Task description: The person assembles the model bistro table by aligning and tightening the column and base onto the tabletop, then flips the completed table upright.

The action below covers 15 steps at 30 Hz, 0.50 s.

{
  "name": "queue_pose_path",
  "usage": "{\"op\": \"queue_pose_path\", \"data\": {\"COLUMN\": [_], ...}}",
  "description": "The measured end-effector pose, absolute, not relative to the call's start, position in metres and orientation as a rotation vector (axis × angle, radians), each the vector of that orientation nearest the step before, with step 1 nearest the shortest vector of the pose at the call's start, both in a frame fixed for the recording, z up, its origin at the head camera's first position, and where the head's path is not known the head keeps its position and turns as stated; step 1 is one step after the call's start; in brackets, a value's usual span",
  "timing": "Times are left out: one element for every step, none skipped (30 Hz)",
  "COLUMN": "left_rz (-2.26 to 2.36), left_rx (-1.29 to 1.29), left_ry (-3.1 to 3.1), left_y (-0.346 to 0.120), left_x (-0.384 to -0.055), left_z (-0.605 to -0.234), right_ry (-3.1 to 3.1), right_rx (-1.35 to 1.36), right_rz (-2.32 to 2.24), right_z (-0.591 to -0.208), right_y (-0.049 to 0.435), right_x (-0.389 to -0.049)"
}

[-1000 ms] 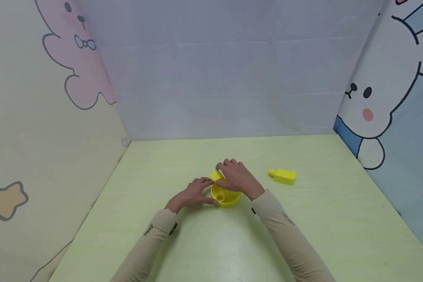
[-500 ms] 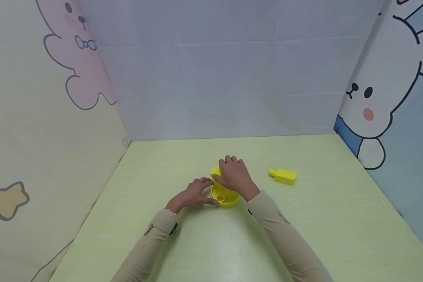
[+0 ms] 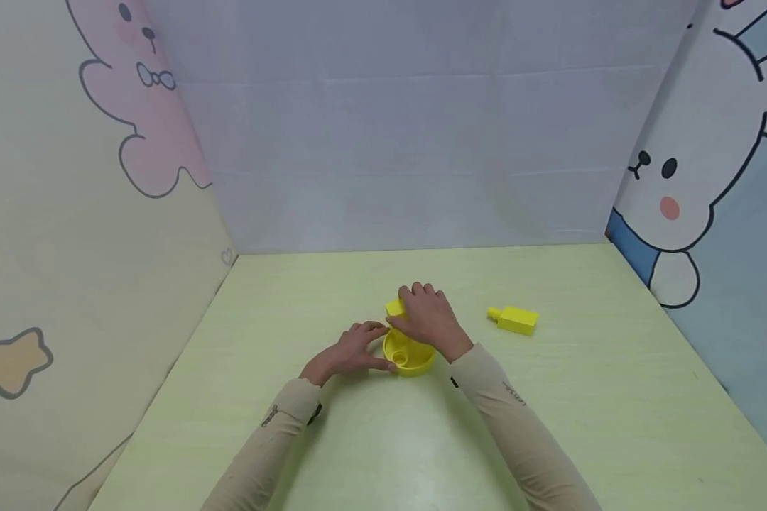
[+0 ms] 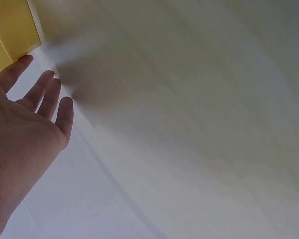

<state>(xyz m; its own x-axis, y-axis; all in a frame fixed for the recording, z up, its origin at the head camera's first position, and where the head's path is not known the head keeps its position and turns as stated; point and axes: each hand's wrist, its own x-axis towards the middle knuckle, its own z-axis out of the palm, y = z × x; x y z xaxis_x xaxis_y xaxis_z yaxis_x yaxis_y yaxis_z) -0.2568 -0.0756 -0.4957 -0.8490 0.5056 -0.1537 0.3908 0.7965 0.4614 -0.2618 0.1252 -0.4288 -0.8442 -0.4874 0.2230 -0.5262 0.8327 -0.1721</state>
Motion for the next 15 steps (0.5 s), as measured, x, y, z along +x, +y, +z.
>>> {"op": "queue_pose_path", "data": {"left_rz": [0.609, 0.605, 0.603, 0.596, 0.590, 0.581, 0.577, 0.575, 0.573, 0.571, 0.576, 0.578, 0.578, 0.584, 0.590], "left_rx": [0.690, 0.689, 0.689, 0.690, 0.694, 0.696, 0.698, 0.703, 0.704, 0.705, 0.703, 0.701, 0.701, 0.703, 0.702], "left_ry": [2.714, 2.713, 2.712, 2.714, 2.716, 2.720, 2.722, 2.727, 2.730, 2.732, 2.733, 2.732, 2.732, 2.731, 2.729], "left_y": [-0.0756, -0.0757, -0.0757, -0.0757, -0.0757, -0.0757, -0.0754, -0.0752, -0.0749, -0.0746, -0.0746, -0.0745, -0.0743, -0.0743, -0.0743], "left_x": [-0.2569, -0.2570, -0.2569, -0.2572, -0.2574, -0.2578, -0.2581, -0.2585, -0.2588, -0.2590, -0.2591, -0.2590, -0.2590, -0.2589, -0.2585], "left_z": [-0.4958, -0.4960, -0.4960, -0.4963, -0.4963, -0.4966, -0.4969, -0.4975, -0.4977, -0.4980, -0.4979, -0.4977, -0.4976, -0.4974, -0.4971], "right_ry": [-2.847, -2.856, -2.862, -2.861, -2.860, -2.861, -2.864, -2.863, -2.863, -2.863, -2.865, -2.867, -2.866, -2.867, -2.867], "right_rx": [0.769, 0.751, 0.743, 0.746, 0.755, 0.764, 0.773, 0.777, 0.777, 0.775, 0.770, 0.765, 0.761, 0.756, 0.750], "right_rz": [0.334, 0.337, 0.343, 0.343, 0.348, 0.356, 0.366, 0.373, 0.372, 0.376, 0.380, 0.381, 0.379, 0.381, 0.377], "right_z": [-0.4294, -0.4294, -0.4292, -0.4287, -0.4279, -0.4272, -0.4260, -0.4248, -0.4241, -0.4238, -0.4236, -0.4238, -0.4242, -0.4250, -0.4260], "right_y": [0.1255, 0.1258, 0.1262, 0.1269, 0.1279, 0.1290, 0.1302, 0.1311, 0.1318, 0.1324, 0.1329, 0.1330, 0.1333, 0.1333, 0.1332], "right_x": [-0.2619, -0.2619, -0.2618, -0.2615, -0.2611, -0.2610, -0.2607, -0.2602, -0.2600, -0.2599, -0.2600, -0.2601, -0.2602, -0.2603, -0.2604]}}
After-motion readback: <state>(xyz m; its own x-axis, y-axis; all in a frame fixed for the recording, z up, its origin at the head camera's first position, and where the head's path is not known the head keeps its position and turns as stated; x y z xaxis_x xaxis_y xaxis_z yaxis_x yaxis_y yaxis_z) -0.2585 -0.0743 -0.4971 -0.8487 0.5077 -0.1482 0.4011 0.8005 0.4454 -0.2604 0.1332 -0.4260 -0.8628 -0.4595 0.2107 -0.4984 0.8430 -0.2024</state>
